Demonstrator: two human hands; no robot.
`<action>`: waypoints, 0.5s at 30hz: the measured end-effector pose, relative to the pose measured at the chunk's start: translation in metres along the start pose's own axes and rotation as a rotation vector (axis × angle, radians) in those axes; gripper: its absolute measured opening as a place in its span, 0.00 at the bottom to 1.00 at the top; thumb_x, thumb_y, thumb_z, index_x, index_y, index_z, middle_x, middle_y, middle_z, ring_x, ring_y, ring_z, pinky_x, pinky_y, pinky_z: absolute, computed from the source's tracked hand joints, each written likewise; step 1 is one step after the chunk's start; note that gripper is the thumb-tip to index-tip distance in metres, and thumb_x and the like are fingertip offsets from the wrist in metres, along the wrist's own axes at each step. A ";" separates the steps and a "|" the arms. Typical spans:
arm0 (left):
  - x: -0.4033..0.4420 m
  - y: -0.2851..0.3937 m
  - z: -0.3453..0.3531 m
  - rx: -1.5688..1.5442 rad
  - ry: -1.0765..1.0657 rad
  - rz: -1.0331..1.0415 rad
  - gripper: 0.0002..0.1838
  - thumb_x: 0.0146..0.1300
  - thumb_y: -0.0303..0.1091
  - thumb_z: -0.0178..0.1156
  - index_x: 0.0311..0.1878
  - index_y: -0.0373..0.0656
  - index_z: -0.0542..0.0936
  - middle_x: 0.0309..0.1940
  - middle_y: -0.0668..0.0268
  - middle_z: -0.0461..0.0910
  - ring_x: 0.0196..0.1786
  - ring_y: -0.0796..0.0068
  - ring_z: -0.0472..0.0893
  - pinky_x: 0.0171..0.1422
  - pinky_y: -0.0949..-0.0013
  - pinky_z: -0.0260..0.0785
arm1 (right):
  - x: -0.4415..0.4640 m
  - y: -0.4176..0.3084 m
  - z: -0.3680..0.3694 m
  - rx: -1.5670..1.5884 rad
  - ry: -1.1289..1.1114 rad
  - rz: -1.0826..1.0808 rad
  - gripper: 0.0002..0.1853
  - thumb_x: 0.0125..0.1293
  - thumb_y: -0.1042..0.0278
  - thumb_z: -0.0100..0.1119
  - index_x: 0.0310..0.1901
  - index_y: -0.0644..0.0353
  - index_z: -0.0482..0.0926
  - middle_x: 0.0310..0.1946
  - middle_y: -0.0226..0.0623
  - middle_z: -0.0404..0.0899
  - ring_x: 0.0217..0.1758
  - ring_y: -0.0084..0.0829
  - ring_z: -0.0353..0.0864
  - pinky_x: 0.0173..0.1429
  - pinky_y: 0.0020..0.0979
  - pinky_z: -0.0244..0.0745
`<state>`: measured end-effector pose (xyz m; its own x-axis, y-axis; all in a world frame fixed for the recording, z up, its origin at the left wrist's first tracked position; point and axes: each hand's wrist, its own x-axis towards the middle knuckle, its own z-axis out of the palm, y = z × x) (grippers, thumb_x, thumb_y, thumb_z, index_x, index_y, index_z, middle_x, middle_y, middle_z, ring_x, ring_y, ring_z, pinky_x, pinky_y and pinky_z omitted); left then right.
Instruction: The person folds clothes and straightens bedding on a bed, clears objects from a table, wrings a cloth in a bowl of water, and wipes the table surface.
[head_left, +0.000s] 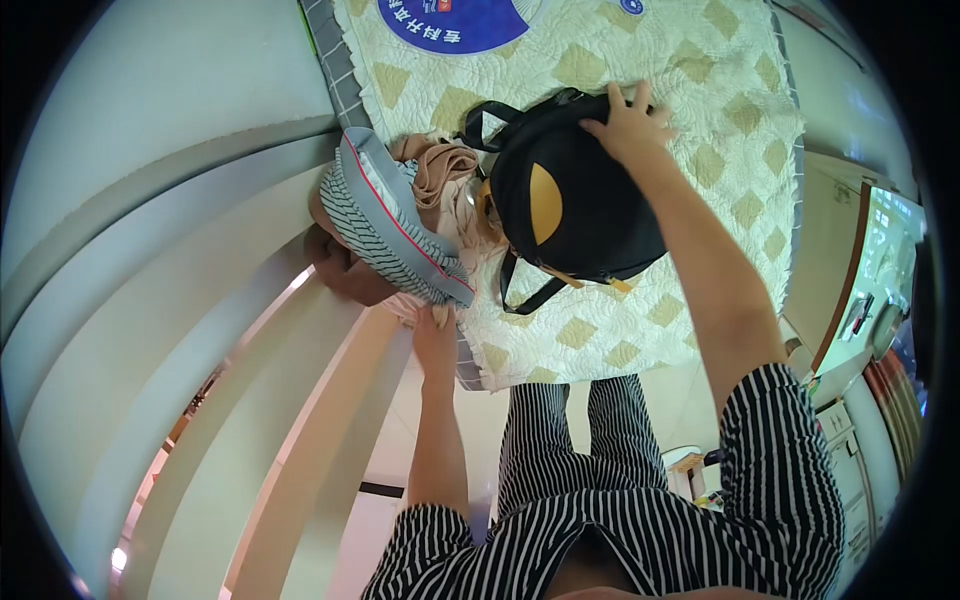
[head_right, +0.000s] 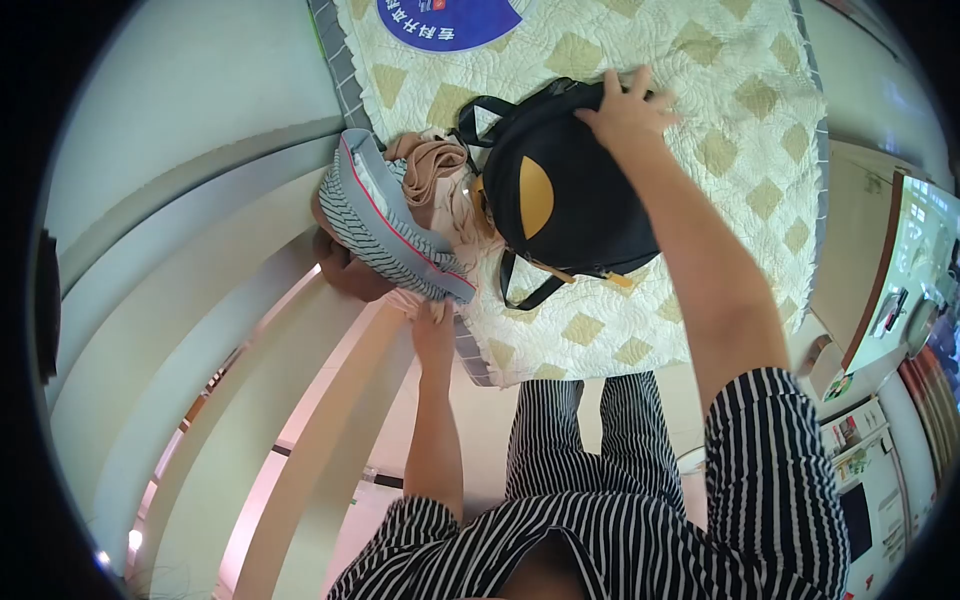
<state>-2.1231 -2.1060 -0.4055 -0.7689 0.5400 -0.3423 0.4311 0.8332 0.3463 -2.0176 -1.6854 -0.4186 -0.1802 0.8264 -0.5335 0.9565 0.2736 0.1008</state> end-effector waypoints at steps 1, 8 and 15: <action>0.009 -0.025 0.036 0.010 0.071 0.023 0.15 0.65 0.40 0.64 0.42 0.36 0.77 0.30 0.50 0.80 0.39 0.41 0.79 0.45 0.47 0.71 | -0.001 -0.003 0.025 -0.026 0.413 -0.192 0.31 0.68 0.47 0.59 0.71 0.44 0.68 0.76 0.42 0.56 0.78 0.48 0.55 0.72 0.61 0.59; 0.055 -0.015 0.052 0.015 -0.126 -0.193 0.19 0.64 0.44 0.61 0.39 0.33 0.82 0.34 0.40 0.83 0.43 0.41 0.83 0.49 0.46 0.74 | -0.054 -0.110 0.044 0.227 0.139 -0.723 0.09 0.62 0.61 0.61 0.40 0.54 0.85 0.44 0.37 0.83 0.55 0.42 0.80 0.57 0.43 0.75; 0.075 -0.019 0.054 0.166 -0.422 -0.298 0.19 0.62 0.42 0.60 0.49 0.37 0.83 0.45 0.41 0.83 0.53 0.41 0.81 0.59 0.50 0.73 | -0.024 -0.127 0.061 0.500 0.086 -0.556 0.16 0.66 0.54 0.54 0.44 0.57 0.81 0.43 0.50 0.85 0.48 0.53 0.84 0.52 0.48 0.79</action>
<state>-2.1633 -2.0751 -0.4844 -0.6275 0.2501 -0.7373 0.3186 0.9466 0.0499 -2.1204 -1.7701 -0.4696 -0.6649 0.6726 -0.3249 0.7055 0.4226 -0.5689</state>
